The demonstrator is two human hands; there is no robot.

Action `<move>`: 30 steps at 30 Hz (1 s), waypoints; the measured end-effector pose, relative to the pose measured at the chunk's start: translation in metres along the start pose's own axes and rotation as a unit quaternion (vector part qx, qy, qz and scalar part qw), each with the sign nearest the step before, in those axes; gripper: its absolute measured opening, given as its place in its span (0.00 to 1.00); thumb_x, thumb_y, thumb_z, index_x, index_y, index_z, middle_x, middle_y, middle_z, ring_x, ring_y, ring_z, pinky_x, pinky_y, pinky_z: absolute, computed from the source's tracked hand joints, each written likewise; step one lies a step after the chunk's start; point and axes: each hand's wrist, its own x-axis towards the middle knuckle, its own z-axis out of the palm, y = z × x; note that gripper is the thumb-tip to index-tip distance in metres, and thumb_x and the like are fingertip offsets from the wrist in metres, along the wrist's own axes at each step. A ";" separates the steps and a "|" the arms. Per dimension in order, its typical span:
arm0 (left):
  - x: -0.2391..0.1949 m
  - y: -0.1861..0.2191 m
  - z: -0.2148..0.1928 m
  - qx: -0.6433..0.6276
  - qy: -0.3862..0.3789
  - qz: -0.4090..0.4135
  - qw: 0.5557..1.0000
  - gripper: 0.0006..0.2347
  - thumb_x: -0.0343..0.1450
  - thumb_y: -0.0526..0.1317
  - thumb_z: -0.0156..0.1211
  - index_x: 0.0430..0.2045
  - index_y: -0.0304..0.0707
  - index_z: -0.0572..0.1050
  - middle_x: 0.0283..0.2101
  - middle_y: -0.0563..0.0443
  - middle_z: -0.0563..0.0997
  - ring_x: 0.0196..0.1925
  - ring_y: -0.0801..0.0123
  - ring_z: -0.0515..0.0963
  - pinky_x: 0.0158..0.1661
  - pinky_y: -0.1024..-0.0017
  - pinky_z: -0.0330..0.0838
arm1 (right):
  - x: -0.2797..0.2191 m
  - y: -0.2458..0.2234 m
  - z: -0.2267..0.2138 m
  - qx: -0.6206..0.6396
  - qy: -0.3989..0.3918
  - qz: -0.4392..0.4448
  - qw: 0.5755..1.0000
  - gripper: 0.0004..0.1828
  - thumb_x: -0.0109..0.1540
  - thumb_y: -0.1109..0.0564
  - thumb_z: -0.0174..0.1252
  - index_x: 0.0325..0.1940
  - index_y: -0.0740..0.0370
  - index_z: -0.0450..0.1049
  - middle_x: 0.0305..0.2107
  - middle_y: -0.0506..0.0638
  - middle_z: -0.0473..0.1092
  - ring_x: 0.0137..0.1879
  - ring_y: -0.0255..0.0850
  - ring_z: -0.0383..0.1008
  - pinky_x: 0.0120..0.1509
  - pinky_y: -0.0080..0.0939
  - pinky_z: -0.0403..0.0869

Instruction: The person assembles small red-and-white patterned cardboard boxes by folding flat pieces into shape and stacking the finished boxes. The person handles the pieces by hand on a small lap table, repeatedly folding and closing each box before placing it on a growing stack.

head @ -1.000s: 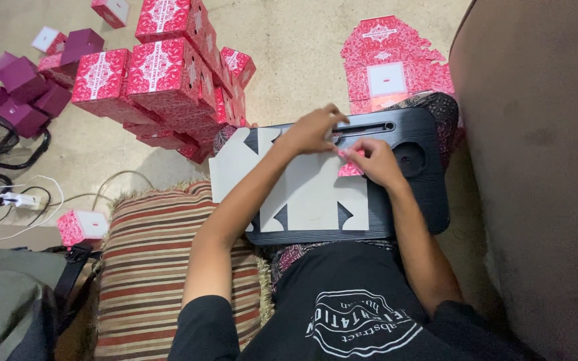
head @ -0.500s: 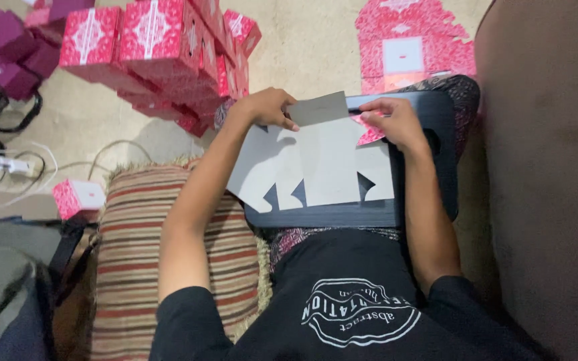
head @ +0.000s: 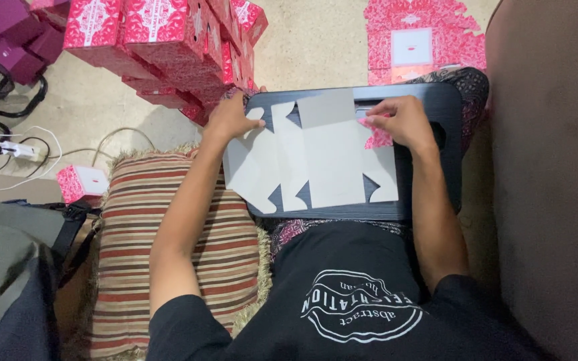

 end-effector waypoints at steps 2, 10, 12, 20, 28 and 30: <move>-0.004 -0.010 0.006 -0.031 0.018 -0.018 0.999 0.36 0.61 0.51 0.76 0.62 0.35 0.67 0.54 0.26 0.78 0.59 0.32 0.76 0.56 0.41 0.69 | 0.001 -0.004 0.003 -0.024 0.001 -0.004 1.000 0.08 0.58 0.55 0.71 0.41 0.46 0.85 0.32 0.54 0.79 0.44 0.54 0.80 0.50 0.48 0.74; -0.033 -0.035 0.000 -0.129 0.052 0.050 0.989 0.12 0.62 0.40 0.74 0.38 0.47 0.84 0.32 0.43 0.82 0.40 0.49 0.83 0.43 0.56 0.74 | -0.006 -0.020 0.023 -0.095 -0.014 -0.050 0.994 0.08 0.56 0.56 0.72 0.39 0.51 0.85 0.29 0.55 0.79 0.41 0.58 0.79 0.50 0.53 0.75; -0.036 -0.043 0.002 -0.034 0.089 0.059 0.994 0.14 0.61 0.40 0.75 0.39 0.54 0.83 0.32 0.49 0.84 0.43 0.49 0.84 0.43 0.53 0.75 | -0.006 -0.033 0.029 -0.152 -0.036 -0.025 0.987 0.09 0.57 0.59 0.69 0.42 0.52 0.85 0.28 0.51 0.78 0.42 0.54 0.79 0.53 0.53 0.75; -0.007 0.047 0.058 0.095 0.118 0.221 0.963 0.32 0.58 0.50 0.78 0.58 0.46 0.74 0.52 0.43 0.74 0.58 0.47 0.73 0.53 0.40 0.62 | 0.000 -0.038 0.048 -0.231 -0.008 -0.058 0.971 0.09 0.54 0.55 0.73 0.38 0.49 0.83 0.28 0.45 0.74 0.45 0.50 0.74 0.49 0.53 0.76; 0.002 0.078 0.083 0.072 0.086 0.182 0.977 0.32 0.59 0.48 0.78 0.55 0.31 0.72 0.45 0.36 0.76 0.50 0.40 0.80 0.50 0.31 0.65 | -0.053 -0.022 0.080 -0.220 0.172 -0.073 0.957 0.06 0.64 0.50 0.68 0.37 0.50 0.80 0.42 0.50 0.71 0.52 0.47 0.70 0.54 0.49 0.71; -0.010 0.078 0.067 0.072 0.102 0.168 0.978 0.32 0.58 0.49 0.80 0.51 0.26 0.73 0.44 0.31 0.77 0.53 0.34 0.77 0.52 0.25 0.60 | -0.062 -0.028 0.081 -0.205 0.200 -0.087 0.954 0.05 0.66 0.52 0.66 0.40 0.53 0.79 0.43 0.51 0.71 0.53 0.48 0.69 0.53 0.47 0.70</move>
